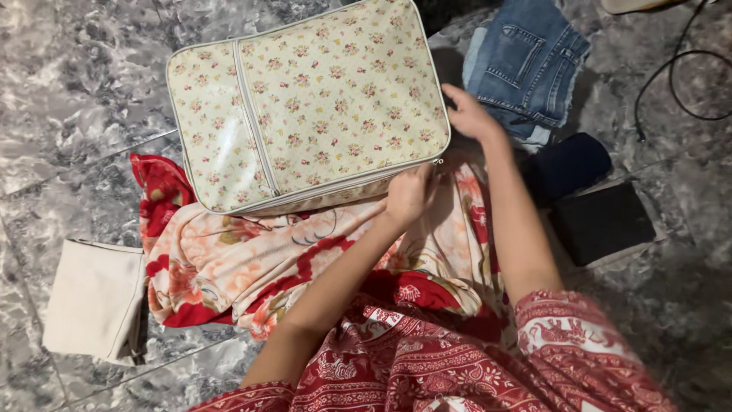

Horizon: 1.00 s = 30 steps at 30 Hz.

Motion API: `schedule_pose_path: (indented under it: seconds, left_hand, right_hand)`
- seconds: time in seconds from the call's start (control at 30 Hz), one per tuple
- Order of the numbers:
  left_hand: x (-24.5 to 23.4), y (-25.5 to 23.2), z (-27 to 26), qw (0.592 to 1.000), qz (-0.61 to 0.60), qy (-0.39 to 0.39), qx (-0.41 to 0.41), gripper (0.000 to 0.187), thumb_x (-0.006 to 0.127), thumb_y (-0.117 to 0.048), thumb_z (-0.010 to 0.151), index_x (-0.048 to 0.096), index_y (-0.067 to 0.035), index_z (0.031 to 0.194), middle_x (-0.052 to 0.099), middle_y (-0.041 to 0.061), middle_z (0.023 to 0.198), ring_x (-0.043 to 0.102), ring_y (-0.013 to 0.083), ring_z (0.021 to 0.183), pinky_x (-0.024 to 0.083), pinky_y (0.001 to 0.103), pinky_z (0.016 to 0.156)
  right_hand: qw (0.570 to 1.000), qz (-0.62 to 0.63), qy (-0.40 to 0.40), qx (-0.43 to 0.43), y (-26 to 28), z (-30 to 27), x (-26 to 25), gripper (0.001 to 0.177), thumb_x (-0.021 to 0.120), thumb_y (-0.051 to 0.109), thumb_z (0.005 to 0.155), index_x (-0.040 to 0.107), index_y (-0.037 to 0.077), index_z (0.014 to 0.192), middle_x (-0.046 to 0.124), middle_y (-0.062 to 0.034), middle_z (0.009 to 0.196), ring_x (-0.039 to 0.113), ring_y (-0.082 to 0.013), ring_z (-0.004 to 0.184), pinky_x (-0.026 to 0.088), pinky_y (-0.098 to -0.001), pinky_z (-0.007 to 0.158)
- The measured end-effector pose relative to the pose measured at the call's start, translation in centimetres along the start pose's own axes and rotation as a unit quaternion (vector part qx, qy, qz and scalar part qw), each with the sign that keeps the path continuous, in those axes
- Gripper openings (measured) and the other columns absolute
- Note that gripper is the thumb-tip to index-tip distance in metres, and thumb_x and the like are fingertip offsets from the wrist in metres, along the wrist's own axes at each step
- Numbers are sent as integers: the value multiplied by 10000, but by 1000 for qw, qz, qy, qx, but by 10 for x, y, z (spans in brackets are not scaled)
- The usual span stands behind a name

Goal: The person packs various items of clothing into an open suitcase on the floor by folding them and placing them into the suitcase compartments.

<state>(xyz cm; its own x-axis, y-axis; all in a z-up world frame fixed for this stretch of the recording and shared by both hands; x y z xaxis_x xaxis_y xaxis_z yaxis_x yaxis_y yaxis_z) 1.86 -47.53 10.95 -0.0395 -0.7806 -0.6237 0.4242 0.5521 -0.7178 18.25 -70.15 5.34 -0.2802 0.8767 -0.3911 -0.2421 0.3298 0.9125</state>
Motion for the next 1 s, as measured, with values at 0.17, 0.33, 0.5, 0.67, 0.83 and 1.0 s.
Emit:
schedule_pose_path:
  seconds: [0.17, 0.33, 0.5, 0.67, 0.83, 1.0]
  left_hand:
    - [-1, -5, -2, 999, -25, -20, -18, 189, 654, -257, 961, 627, -71, 986, 684, 183, 747, 667, 384, 639, 545, 486, 599]
    - [6, 1, -3, 999, 1, 5, -43, 238, 648, -298, 975, 603, -66, 947, 675, 169, 671, 655, 389, 578, 541, 495, 565]
    - [9, 8, -5, 998, 5, 11, -57, 219, 624, -307, 984, 620, -91, 952, 677, 175, 677, 667, 388, 600, 540, 500, 565]
    - [-4, 7, -4, 998, 5, 16, -56, 184, 626, -293, 974, 632, -111, 943, 676, 180, 693, 666, 394, 620, 536, 513, 578]
    - [-11, 4, -4, 997, 6, 37, -61, 165, 629, -286, 953, 648, -123, 966, 675, 176, 681, 666, 395, 617, 532, 528, 580]
    - [-15, 7, -10, 998, 22, 30, -60, 169, 622, -301, 955, 650, -135, 972, 671, 171, 675, 667, 394, 615, 533, 519, 569]
  right_hand:
    - [997, 27, 18, 64, 1, -13, -6, 337, 624, 54, 1024, 570, 22, 1356, 658, -55, 1271, 576, -149, 1176, 486, -294, 988]
    - [987, -103, 39, 117, 48, -44, -16, 204, 684, 118, 1011, 672, 18, 1188, 732, -125, 1096, 671, -202, 1030, 514, -331, 921]
    - [957, -285, -34, -52, 93, -46, -7, 274, 730, 93, 886, 661, -4, 1133, 685, -195, 1112, 631, -385, 1097, 503, -451, 940]
    - [974, -212, -61, 51, 119, -54, -11, 193, 731, 146, 951, 677, 29, 1094, 711, -149, 1059, 670, -296, 1036, 517, -391, 923]
    - [974, -191, -62, 105, 127, -72, -22, 180, 744, 176, 979, 694, 46, 1093, 738, -115, 1055, 699, -230, 1004, 528, -343, 915]
    - [983, -174, -55, 24, 99, -79, 0, 423, 682, 111, 918, 625, 27, 1329, 644, -157, 1357, 622, -296, 1203, 513, -369, 921]
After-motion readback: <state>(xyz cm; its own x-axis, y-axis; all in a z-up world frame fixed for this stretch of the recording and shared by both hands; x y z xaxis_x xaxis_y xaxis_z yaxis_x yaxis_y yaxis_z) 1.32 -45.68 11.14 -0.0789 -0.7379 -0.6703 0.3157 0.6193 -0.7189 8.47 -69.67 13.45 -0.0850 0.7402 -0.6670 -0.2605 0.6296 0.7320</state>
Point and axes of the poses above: each hand's wrist, its own z-axis towards the middle knuckle, its own x-axis out of the palm, y = z × x, the point moved 1 cm from there along z, towards the middle knuckle
